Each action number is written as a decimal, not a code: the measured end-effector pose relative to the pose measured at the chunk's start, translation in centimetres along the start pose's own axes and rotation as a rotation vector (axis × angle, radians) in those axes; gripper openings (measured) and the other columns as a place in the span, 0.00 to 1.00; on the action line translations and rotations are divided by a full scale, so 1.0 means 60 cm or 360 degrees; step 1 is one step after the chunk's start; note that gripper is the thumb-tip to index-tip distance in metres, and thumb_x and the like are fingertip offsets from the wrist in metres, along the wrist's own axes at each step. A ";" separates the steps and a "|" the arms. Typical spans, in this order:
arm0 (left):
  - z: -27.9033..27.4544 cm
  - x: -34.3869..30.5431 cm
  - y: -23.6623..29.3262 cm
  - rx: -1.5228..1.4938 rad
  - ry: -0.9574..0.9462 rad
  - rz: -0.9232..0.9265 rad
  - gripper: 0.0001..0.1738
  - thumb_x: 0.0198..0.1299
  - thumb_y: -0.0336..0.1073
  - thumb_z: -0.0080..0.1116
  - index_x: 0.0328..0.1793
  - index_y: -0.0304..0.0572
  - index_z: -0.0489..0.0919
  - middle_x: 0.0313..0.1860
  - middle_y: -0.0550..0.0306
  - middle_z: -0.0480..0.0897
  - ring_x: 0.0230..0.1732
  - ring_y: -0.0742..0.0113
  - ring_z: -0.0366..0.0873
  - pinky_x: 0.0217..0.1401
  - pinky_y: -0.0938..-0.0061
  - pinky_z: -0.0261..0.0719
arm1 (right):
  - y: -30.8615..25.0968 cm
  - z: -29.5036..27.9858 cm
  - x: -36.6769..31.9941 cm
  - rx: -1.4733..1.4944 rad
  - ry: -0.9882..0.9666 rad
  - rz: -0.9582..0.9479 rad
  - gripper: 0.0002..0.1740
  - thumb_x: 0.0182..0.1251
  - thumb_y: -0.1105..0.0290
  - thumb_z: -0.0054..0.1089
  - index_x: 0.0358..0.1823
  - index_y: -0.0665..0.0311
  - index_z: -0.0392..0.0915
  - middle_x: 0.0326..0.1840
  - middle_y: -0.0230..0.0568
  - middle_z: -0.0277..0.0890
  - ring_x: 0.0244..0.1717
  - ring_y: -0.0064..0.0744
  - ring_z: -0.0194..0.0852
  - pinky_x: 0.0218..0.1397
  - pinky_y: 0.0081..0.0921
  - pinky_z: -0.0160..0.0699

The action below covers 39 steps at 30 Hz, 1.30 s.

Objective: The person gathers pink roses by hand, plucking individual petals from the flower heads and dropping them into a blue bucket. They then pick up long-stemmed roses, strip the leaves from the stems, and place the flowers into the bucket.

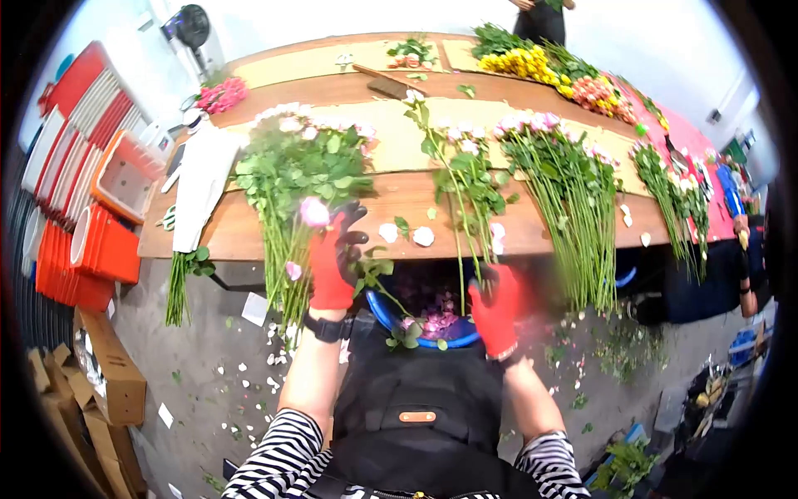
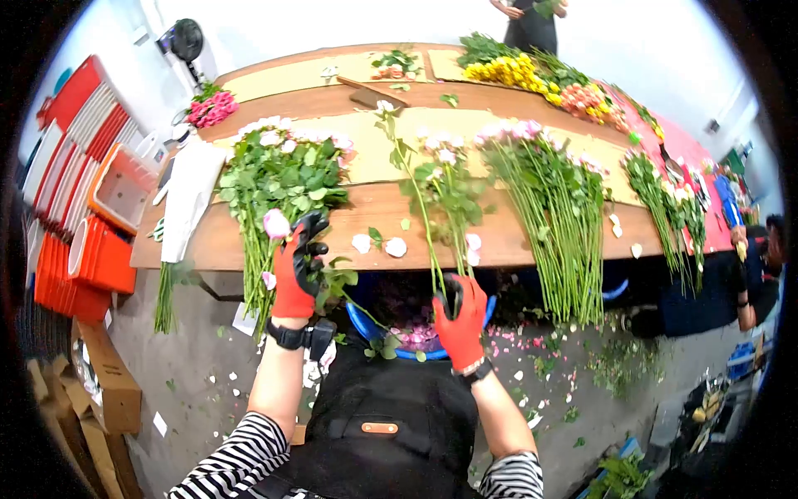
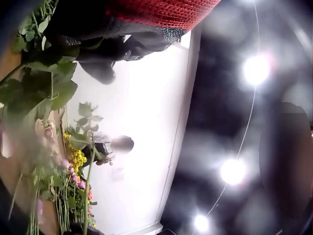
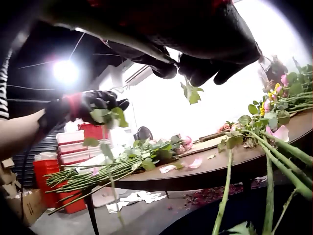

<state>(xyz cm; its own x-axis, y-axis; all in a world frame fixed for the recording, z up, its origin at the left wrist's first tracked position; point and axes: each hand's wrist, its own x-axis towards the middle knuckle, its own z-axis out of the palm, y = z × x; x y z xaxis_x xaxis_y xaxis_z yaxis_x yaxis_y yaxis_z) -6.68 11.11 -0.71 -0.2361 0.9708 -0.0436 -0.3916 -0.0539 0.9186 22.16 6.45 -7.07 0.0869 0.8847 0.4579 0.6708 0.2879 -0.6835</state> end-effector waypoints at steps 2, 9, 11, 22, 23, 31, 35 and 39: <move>-0.038 0.044 -0.047 0.0141 0.0056 0.0410 0.19 0.67 0.38 0.52 0.61 0.42 0.76 0.58 0.54 0.81 0.39 0.72 0.79 0.30 0.85 0.69 | -0.032 -0.021 -0.031 -0.0057 0.0020 -0.0202 0.29 0.49 0.70 0.71 0.55 0.64 0.73 0.57 0.50 0.72 0.59 0.55 0.66 0.65 0.45 0.63; -0.055 0.110 0.011 0.0734 0.0010 0.0599 0.29 0.56 0.24 0.53 0.68 0.40 0.74 0.42 0.56 0.85 0.31 0.65 0.81 0.35 0.74 0.74 | -0.063 -0.053 -0.121 -0.0308 -0.0280 -0.0806 0.27 0.47 0.73 0.70 0.52 0.61 0.74 0.55 0.48 0.71 0.58 0.52 0.68 0.63 0.50 0.64; -0.071 0.112 0.008 0.0684 0.0062 0.0379 0.30 0.54 0.24 0.55 0.67 0.42 0.74 0.36 0.59 0.84 0.29 0.66 0.79 0.35 0.73 0.73 | -0.060 -0.055 -0.134 -0.0381 -0.0351 -0.0971 0.26 0.47 0.72 0.71 0.51 0.61 0.75 0.54 0.47 0.71 0.58 0.50 0.69 0.63 0.50 0.65; -0.005 -0.047 0.057 0.0700 -0.0144 0.0568 0.28 0.52 0.20 0.55 0.63 0.41 0.76 0.44 0.54 0.84 0.43 0.56 0.81 0.64 0.59 0.67 | -0.109 -0.017 -0.053 0.0268 -0.0807 -0.0269 0.63 0.42 0.58 0.79 0.77 0.67 0.49 0.76 0.55 0.53 0.76 0.54 0.50 0.77 0.43 0.50; 0.003 -0.062 0.050 0.0561 -0.0109 0.0445 0.26 0.55 0.21 0.54 0.62 0.40 0.76 0.47 0.52 0.84 0.45 0.53 0.81 0.66 0.59 0.65 | -0.124 -0.005 -0.034 0.0667 -0.0869 -0.0136 0.64 0.42 0.59 0.80 0.78 0.68 0.46 0.77 0.54 0.51 0.78 0.50 0.48 0.78 0.41 0.48; 0.007 -0.144 0.025 0.0720 0.0213 0.0683 0.20 0.63 0.33 0.57 0.61 0.36 0.73 0.51 0.55 0.81 0.52 0.64 0.77 0.54 0.67 0.74 | -0.180 0.052 -0.009 0.1545 -0.0377 0.0241 0.14 0.61 0.77 0.60 0.50 0.69 0.76 0.46 0.38 0.79 0.43 0.28 0.76 0.50 0.25 0.74; -0.009 -0.143 0.102 0.2036 0.0345 0.1411 0.21 0.48 0.28 0.57 0.52 0.41 0.78 0.47 0.47 0.80 0.51 0.42 0.75 0.56 0.56 0.71 | -0.106 0.032 -0.020 0.0306 -0.0251 -0.0506 0.20 0.53 0.73 0.64 0.50 0.61 0.76 0.45 0.44 0.76 0.48 0.47 0.73 0.54 0.39 0.71; -0.025 -0.146 0.098 0.2213 0.0254 0.1568 0.19 0.52 0.28 0.57 0.53 0.43 0.78 0.48 0.46 0.79 0.51 0.41 0.74 0.57 0.53 0.70 | -0.028 0.013 -0.065 -0.0160 -0.0657 -0.0167 0.24 0.49 0.68 0.69 0.51 0.57 0.77 0.47 0.41 0.76 0.51 0.48 0.72 0.58 0.40 0.65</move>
<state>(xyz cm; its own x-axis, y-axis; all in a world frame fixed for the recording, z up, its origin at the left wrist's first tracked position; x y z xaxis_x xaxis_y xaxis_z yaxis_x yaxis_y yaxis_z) -8.21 1.91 4.48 -0.0092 0.6621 0.7494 0.9350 -0.2601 0.2413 20.13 2.78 -8.16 -0.2739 0.9307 0.2423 0.7304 0.3652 -0.5772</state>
